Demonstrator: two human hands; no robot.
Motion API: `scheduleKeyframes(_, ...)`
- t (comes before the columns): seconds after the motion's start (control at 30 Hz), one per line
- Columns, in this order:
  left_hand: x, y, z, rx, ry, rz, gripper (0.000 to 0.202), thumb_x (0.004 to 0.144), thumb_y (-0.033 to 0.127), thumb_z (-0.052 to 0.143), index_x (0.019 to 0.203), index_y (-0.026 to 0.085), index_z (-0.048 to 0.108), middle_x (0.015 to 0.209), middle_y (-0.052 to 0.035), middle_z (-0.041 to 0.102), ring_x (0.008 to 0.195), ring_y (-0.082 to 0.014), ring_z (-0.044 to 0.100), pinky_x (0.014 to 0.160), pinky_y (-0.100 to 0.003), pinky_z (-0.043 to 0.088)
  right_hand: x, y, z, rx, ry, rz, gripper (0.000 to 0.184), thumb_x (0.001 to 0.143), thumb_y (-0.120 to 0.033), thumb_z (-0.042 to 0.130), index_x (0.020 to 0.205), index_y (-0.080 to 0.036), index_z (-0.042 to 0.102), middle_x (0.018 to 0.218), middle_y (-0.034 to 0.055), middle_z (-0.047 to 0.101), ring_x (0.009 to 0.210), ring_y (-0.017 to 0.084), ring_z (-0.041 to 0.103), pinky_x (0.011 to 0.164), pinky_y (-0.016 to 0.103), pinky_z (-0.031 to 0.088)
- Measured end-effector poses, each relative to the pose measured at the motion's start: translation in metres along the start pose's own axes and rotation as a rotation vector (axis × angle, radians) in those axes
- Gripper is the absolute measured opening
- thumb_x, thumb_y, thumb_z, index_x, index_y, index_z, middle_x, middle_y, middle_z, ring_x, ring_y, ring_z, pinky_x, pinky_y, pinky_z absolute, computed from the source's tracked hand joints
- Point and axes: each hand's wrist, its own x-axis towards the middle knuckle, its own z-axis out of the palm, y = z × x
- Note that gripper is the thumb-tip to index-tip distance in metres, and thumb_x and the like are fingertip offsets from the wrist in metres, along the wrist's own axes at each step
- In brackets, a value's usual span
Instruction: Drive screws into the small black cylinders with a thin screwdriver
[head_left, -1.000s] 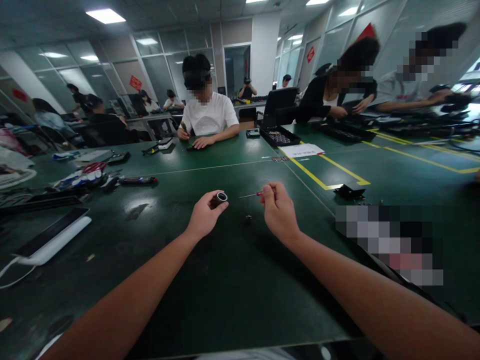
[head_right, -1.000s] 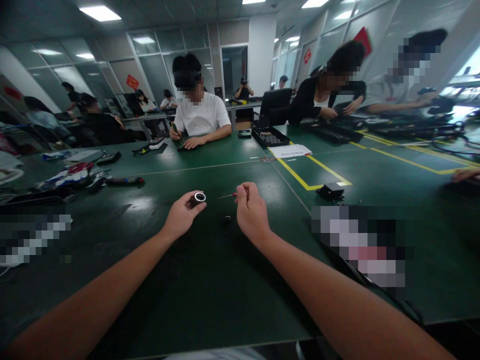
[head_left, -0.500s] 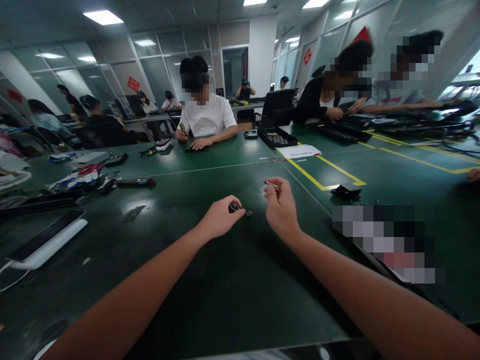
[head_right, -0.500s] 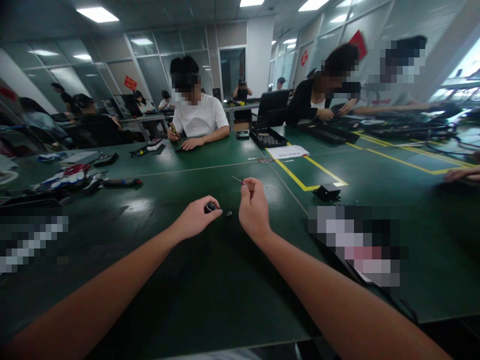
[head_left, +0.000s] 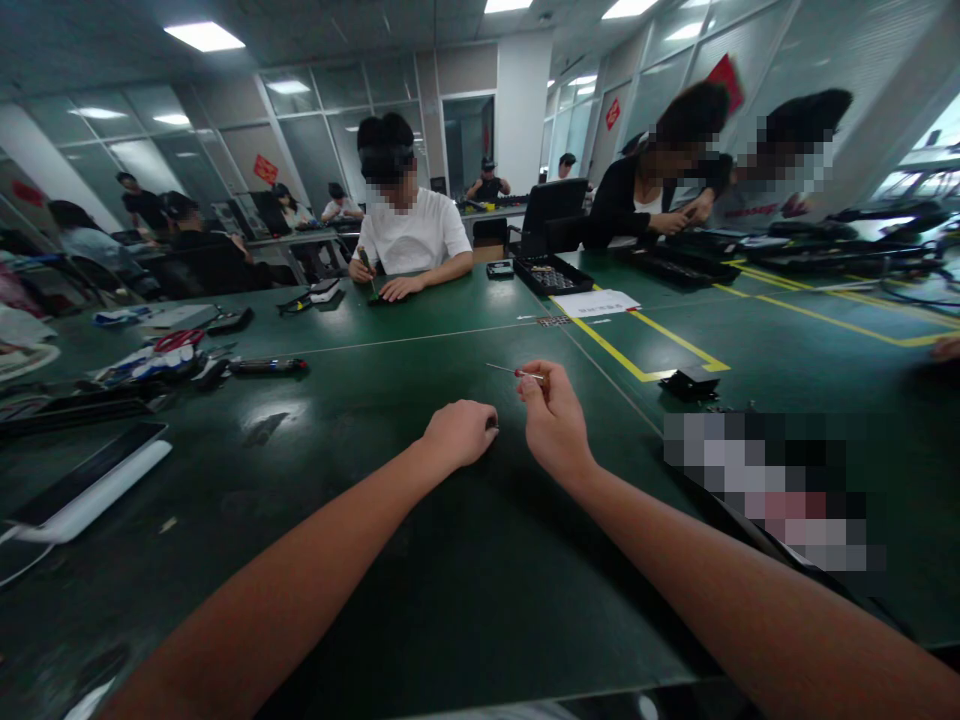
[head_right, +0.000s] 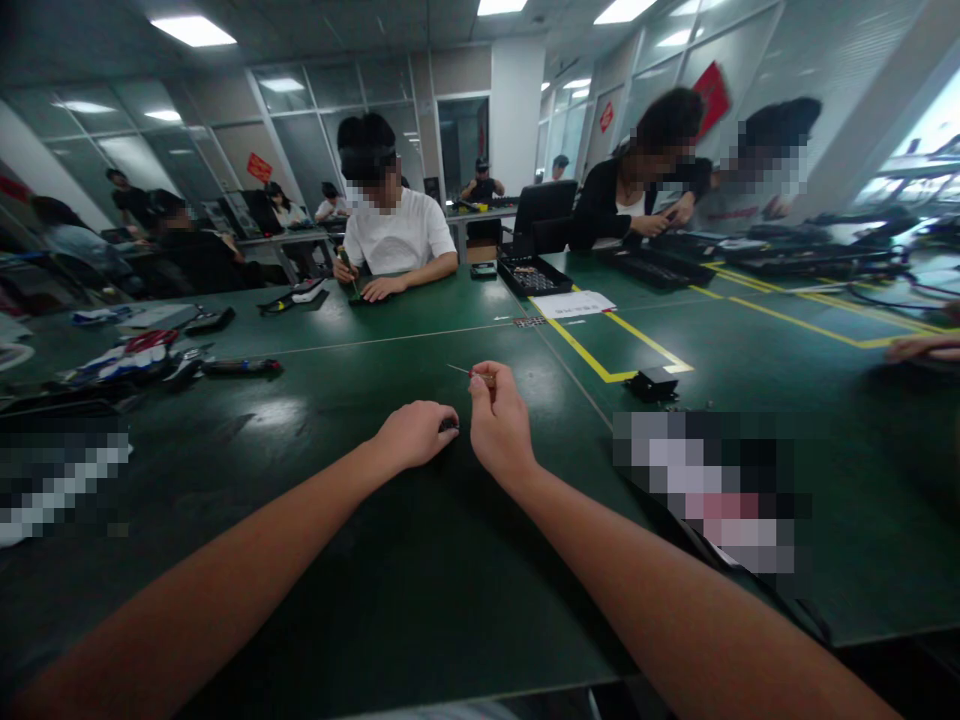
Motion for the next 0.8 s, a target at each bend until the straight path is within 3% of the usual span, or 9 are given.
scheduleKeyframes(0.1, -0.003, -0.01, -0.006, -0.148, 0.008, -0.038, 0.017, 0.088, 0.029, 0.062, 0.097, 0.022, 0.075, 0.097, -0.0102, 0.073, 0.085, -0.0269, 0.069, 0.072, -0.035, 0.052, 0.0, 0.0, 0.0, 0.019, -0.006, 0.0, 0.022, 0.097, -0.04, 0.048, 0.108, -0.023, 0.057, 0.101, 0.0064, 0.069, 0.09, 0.022, 0.065, 0.081, 0.038, 0.05)
scheduleKeyframes(0.23, -0.015, -0.035, -0.016, -0.628, -0.042, -0.234, 0.022, 0.085, 0.026, 0.06, 0.103, 0.019, 0.071, 0.089, -0.0073, 0.072, 0.057, -0.0151, 0.062, 0.052, -0.025, 0.043, -0.001, 0.0, 0.001, 0.029, -0.015, -0.003, 0.022, 0.097, -0.041, 0.048, 0.109, -0.024, 0.057, 0.1, 0.006, 0.069, 0.091, 0.021, 0.065, 0.084, 0.039, 0.05)
scheduleKeyframes(0.33, -0.035, -0.057, -0.024, -0.953, 0.0, -0.365, 0.029, 0.084, 0.026, 0.06, 0.111, 0.019, 0.069, 0.089, -0.0056, 0.067, 0.057, -0.0106, 0.055, 0.046, -0.019, 0.036, -0.001, 0.0, 0.0, 0.029, -0.033, 0.007, 0.023, 0.097, -0.04, 0.048, 0.109, -0.024, 0.058, 0.1, 0.006, 0.069, 0.092, 0.022, 0.065, 0.084, 0.039, 0.05)
scheduleKeyframes(0.43, -0.062, -0.08, -0.034, -1.255, 0.077, -0.487, 0.026, 0.086, 0.025, 0.061, 0.109, 0.016, 0.069, 0.084, -0.0032, 0.059, 0.058, -0.0094, 0.052, 0.047, -0.018, 0.039, -0.001, -0.001, 0.0, 0.019, -0.042, 0.013, 0.022, 0.098, -0.04, 0.048, 0.109, -0.024, 0.058, 0.099, 0.0058, 0.068, 0.09, 0.021, 0.064, 0.082, 0.038, 0.049)
scheduleKeyframes(0.6, -0.117, -0.119, -0.062, -1.599, 0.313, -0.705, 0.011, 0.093, 0.025, 0.058, 0.095, 0.017, 0.066, 0.077, 0.0003, 0.056, 0.059, -0.0092, 0.051, 0.048, -0.019, 0.043, -0.001, 0.001, 0.0, 0.01, -0.054, 0.01, 0.023, 0.097, -0.04, 0.048, 0.109, -0.024, 0.058, 0.094, 0.005, 0.067, 0.087, 0.021, 0.063, 0.079, 0.037, 0.048)
scheduleKeyframes(0.8, -0.188, -0.165, -0.106, -1.537, 0.754, -0.912, 0.023, 0.099, 0.025, 0.05, 0.083, 0.017, 0.065, 0.064, 0.0042, 0.056, 0.057, -0.0055, 0.046, 0.053, -0.014, 0.042, -0.002, 0.002, 0.001, -0.008, -0.06, 0.024, 0.022, 0.097, -0.04, 0.048, 0.109, -0.024, 0.059, 0.092, 0.0041, 0.067, 0.084, 0.021, 0.063, 0.077, 0.036, 0.047)
